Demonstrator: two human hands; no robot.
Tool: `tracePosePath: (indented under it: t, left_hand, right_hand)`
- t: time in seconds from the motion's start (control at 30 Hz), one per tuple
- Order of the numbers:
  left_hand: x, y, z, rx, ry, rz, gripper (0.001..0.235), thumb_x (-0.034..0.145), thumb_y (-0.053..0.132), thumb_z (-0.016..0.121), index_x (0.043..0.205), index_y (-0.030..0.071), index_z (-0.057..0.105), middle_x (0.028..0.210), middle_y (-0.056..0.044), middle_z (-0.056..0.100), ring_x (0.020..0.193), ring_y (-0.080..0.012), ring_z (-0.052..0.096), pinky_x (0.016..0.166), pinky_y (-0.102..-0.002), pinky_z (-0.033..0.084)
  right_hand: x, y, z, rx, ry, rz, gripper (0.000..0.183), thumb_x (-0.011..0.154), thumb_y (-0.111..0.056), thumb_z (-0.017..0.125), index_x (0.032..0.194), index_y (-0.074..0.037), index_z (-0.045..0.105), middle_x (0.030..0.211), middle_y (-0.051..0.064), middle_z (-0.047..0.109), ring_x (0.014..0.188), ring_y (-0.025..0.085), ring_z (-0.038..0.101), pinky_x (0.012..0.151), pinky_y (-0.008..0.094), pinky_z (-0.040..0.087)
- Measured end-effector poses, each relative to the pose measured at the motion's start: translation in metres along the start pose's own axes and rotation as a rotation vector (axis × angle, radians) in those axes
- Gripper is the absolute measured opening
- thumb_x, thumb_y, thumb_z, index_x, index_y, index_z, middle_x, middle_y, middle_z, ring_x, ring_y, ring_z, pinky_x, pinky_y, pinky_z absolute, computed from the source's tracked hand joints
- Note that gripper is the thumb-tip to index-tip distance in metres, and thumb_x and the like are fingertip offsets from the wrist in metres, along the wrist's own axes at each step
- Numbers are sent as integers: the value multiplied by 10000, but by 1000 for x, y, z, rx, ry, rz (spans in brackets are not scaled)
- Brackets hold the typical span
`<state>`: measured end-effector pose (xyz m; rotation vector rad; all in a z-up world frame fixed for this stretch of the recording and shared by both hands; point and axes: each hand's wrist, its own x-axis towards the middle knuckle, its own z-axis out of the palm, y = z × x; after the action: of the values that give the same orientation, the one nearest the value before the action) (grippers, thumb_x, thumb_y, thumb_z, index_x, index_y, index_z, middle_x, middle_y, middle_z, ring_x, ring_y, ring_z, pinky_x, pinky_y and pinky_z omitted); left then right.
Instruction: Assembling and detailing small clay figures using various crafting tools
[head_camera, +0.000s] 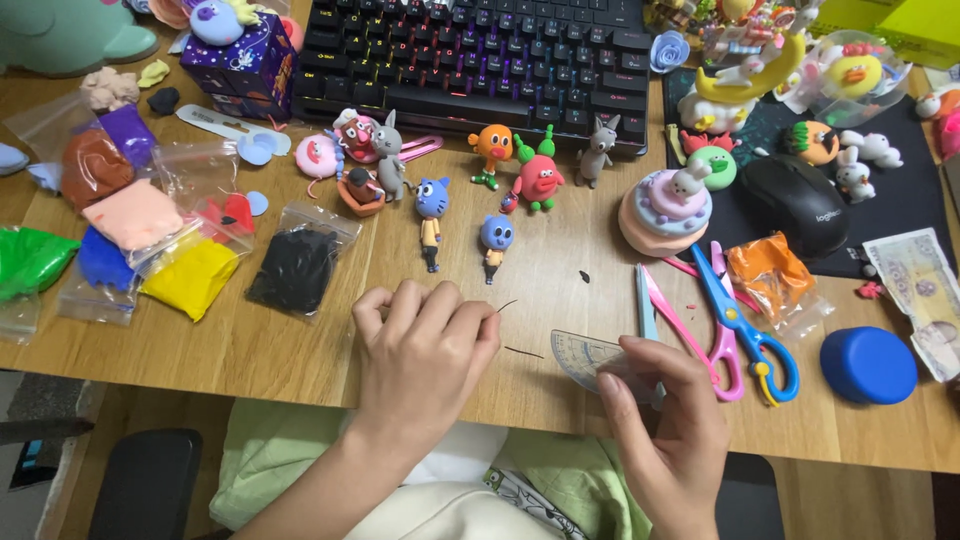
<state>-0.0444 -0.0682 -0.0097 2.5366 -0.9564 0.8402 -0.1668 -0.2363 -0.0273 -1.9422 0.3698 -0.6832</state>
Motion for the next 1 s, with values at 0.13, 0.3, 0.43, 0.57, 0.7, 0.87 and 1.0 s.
tracePosePath:
  t: [0.13, 0.3, 0.43, 0.57, 0.7, 0.87, 1.0]
  left_hand:
    - [0, -5, -6, -42, -20, 0, 117, 831, 233, 773, 775, 217, 672, 771, 44, 579, 783, -201, 509, 807, -383, 308]
    - [-6, -36, -23, -148, -103, -45, 98, 831, 301, 768, 882, 218, 751, 871, 45, 694, 828, -186, 545, 845, -396, 272]
    - [-11, -76, -48, -128, -48, -153, 66, 831, 292, 796, 842, 255, 742, 724, 92, 563, 761, -164, 524, 833, -383, 242]
    - [-23, -110, -58, -106, -43, -256, 53, 849, 241, 779, 838, 256, 729, 697, 89, 523, 764, -146, 526, 836, -362, 216]
    - [-28, -130, -50, -15, -24, -294, 36, 865, 279, 769, 872, 248, 751, 710, 72, 551, 799, -179, 532, 856, -369, 225]
    - [-30, -131, -39, 14, -16, -248, 53, 878, 298, 763, 881, 248, 743, 801, 69, 612, 837, -220, 548, 862, -411, 252]
    - [-33, -132, -40, -9, -10, -235, 56, 886, 293, 762, 897, 242, 741, 796, 66, 597, 838, -211, 542, 868, -405, 251]
  right_hand:
    - [0, -2, -2, 67, 4, 61, 329, 850, 11, 653, 1168, 21, 567, 1045, 123, 616, 896, 153, 642, 821, 222, 495]
    - [2, -13, -3, -155, -49, -58, 319, 862, -54, 658, 1171, -7, 594, 987, 95, 662, 859, 130, 624, 796, 222, 491]
    - [1, -21, 6, -178, -65, -64, 304, 849, -59, 682, 1146, -40, 621, 903, 65, 667, 749, 91, 628, 700, 188, 497]
    - [1, -22, 11, -212, -78, -118, 322, 847, -53, 690, 1159, -19, 622, 923, 74, 669, 798, 118, 617, 754, 218, 476]
    - [-3, -25, 19, -224, -10, -46, 314, 861, -32, 696, 1166, 2, 633, 933, 101, 666, 801, 124, 608, 779, 211, 438]
    - [-4, -26, 20, -188, 6, 5, 307, 885, 7, 675, 1185, 21, 610, 955, 125, 644, 857, 143, 622, 779, 204, 449]
    - [-4, -20, 19, -227, -3, -14, 337, 877, 19, 681, 1207, 25, 612, 1008, 136, 619, 893, 157, 584, 845, 238, 434]
